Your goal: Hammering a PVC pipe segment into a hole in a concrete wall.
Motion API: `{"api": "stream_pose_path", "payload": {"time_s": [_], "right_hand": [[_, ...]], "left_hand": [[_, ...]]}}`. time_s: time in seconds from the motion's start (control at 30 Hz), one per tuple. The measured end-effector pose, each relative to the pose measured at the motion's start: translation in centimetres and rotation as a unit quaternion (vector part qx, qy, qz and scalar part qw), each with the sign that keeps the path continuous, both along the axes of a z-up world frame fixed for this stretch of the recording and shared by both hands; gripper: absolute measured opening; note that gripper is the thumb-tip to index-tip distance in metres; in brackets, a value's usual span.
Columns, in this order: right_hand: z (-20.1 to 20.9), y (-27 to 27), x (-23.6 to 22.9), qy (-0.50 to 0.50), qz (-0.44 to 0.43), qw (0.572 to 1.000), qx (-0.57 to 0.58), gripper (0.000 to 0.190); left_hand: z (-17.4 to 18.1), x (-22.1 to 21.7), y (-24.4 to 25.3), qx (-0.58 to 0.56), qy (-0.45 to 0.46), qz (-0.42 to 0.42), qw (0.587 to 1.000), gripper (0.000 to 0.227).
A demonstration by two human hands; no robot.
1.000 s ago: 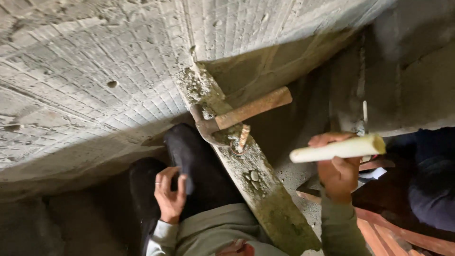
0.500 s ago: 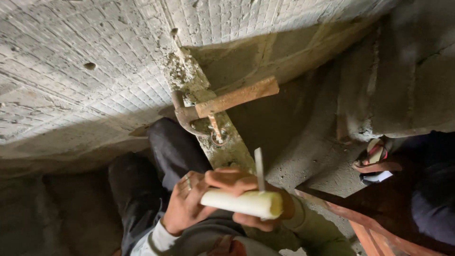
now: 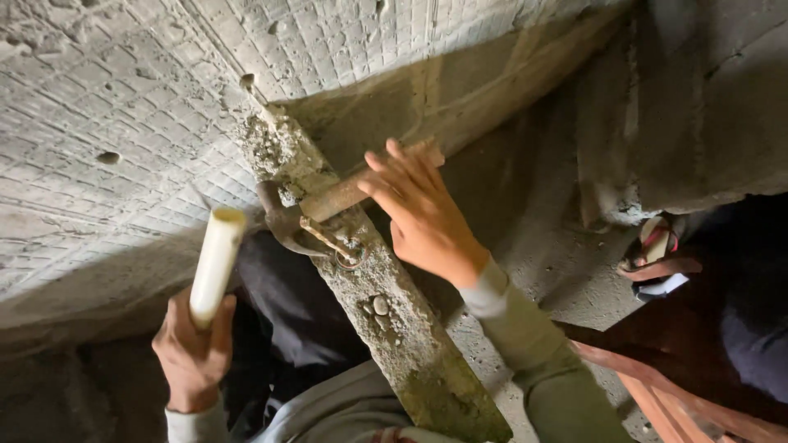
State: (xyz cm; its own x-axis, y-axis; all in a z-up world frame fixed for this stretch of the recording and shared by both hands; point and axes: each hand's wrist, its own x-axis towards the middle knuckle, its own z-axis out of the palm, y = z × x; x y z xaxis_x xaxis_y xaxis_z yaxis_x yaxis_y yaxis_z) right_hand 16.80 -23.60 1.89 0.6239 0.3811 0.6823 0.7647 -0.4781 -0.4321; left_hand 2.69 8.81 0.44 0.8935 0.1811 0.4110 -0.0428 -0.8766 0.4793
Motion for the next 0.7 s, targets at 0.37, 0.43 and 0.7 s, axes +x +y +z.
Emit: {"api": "stream_pose_path", "payload": {"time_s": [0.37, 0.43, 0.7], "right_hand": [[-4.4, 3.1, 6.3, -0.134, -0.090, 0.967, -0.196, 0.035], [-4.7, 2.9, 6.6, -0.110, -0.081, 0.970, -0.201, 0.038], [-12.0, 1.6, 7.4, 0.005, -0.125, 0.981, -0.146, 0.041]], "left_hand": [[-0.6, 8.0, -0.2, 0.004, 0.011, -0.014, 1.000, 0.038], [0.4, 9.1, -0.9, 0.002, 0.009, -0.027, 1.000, 0.039], [-3.5, 12.7, -2.2, 0.015, 0.012, -0.055, 0.998, 0.043]]}}
